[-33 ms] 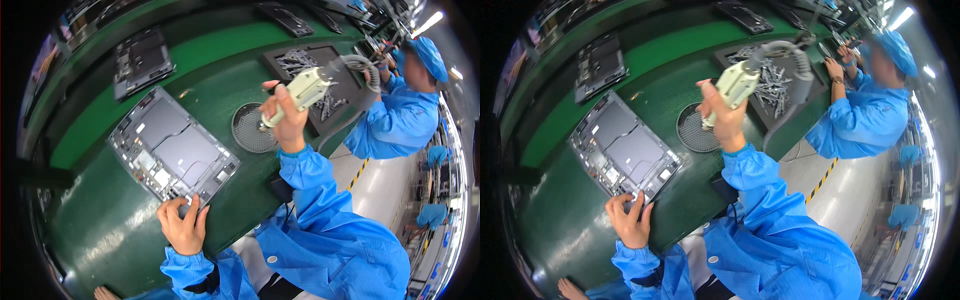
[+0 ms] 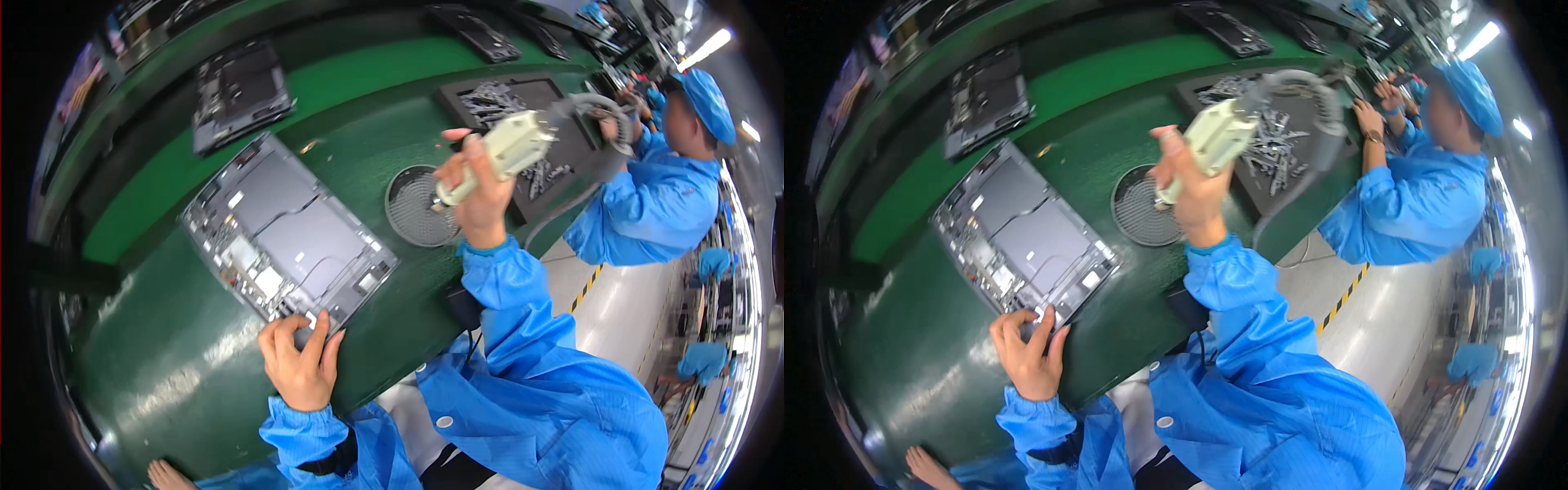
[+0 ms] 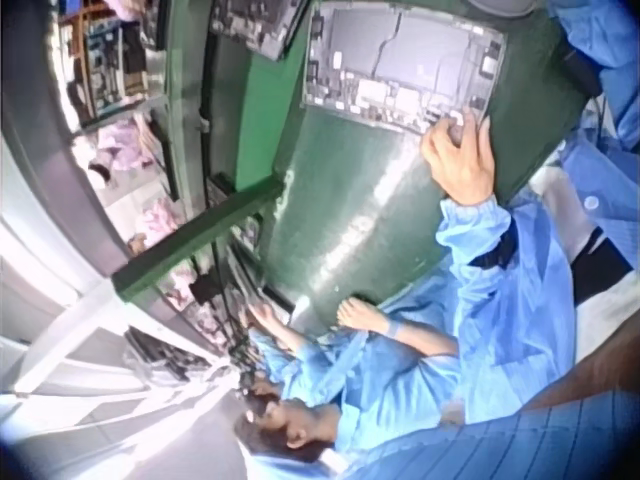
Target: Assembling internal components of tablets using a power screwdriver and hands on a conveyor-based factory production line.
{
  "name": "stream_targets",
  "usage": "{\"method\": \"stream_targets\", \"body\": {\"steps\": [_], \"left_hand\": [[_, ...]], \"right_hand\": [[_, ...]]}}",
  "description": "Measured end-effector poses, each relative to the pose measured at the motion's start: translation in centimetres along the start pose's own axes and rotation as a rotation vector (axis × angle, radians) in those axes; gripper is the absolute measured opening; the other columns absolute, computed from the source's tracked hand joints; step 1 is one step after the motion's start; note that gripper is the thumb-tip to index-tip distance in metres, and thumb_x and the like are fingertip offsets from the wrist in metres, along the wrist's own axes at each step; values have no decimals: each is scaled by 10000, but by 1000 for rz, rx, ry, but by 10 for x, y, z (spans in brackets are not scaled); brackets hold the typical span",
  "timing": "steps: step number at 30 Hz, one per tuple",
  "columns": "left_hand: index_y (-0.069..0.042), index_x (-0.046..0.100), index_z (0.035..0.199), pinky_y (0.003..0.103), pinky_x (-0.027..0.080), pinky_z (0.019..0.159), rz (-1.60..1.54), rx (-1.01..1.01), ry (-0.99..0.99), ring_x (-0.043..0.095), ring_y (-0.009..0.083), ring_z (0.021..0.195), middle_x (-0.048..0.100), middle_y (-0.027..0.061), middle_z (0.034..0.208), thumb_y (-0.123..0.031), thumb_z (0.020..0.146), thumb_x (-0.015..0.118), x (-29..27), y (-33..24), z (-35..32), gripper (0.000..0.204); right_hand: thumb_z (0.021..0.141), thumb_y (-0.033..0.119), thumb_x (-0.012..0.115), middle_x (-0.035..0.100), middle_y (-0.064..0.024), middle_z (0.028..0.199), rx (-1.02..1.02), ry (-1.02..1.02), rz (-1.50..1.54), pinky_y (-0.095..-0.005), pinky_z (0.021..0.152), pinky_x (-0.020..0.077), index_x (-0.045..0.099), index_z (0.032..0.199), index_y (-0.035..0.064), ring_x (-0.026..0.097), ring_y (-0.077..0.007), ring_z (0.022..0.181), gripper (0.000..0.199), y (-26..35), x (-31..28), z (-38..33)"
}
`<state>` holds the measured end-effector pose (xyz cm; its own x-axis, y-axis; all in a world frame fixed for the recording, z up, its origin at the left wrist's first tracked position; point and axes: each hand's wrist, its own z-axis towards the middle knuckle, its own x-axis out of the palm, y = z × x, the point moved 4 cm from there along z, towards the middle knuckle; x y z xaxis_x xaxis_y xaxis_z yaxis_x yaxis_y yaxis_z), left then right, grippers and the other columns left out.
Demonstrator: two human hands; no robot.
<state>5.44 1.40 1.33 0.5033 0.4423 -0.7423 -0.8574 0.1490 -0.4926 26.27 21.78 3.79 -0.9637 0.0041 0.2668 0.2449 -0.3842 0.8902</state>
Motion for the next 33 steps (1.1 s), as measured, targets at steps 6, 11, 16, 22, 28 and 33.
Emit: {"method": "stream_targets", "body": {"steps": [6,11,16,22,28,33], "left_hand": [[-62,698,930,385,449,727,-11,-3,-53,496,290,881,546,77,904,-92,592,783,6,3,6,349],[-68,700,931,368,462,696,-28,-12,-58,503,274,879,548,67,902,-104,601,782,4,5,2,342],[-69,702,924,359,476,667,-52,-7,-69,509,267,868,542,67,905,-113,605,782,3,7,2,332],[-81,697,911,333,493,599,-47,22,-89,516,243,846,548,43,905,-135,594,774,4,9,3,331],[-74,694,906,326,494,603,-57,22,-107,518,228,850,542,40,895,-130,583,773,3,9,4,337],[-72,700,913,349,489,633,-69,-2,-71,510,273,867,544,67,909,-122,574,777,7,11,1,352]], "right_hand": [[945,337,423,434,-7,548,-53,238,292,-285,576,438,516,1061,-97,445,-102,515,459,35,12,-12],[861,540,499,418,15,501,104,601,228,-302,513,395,495,1078,-73,431,-114,454,651,37,77,-72],[809,283,665,526,-64,619,347,641,406,-287,596,460,510,1064,-115,487,-109,529,498,31,95,-90],[829,308,634,510,-57,596,327,659,434,-290,591,454,500,1062,-119,484,-111,517,505,23,101,-90],[816,370,662,504,-37,584,331,666,406,-298,599,449,495,1067,-117,490,-115,516,573,25,103,-92],[803,405,672,494,-29,579,346,666,351,-295,590,441,494,1057,-116,483,-107,517,606,29,103,-94]]}}
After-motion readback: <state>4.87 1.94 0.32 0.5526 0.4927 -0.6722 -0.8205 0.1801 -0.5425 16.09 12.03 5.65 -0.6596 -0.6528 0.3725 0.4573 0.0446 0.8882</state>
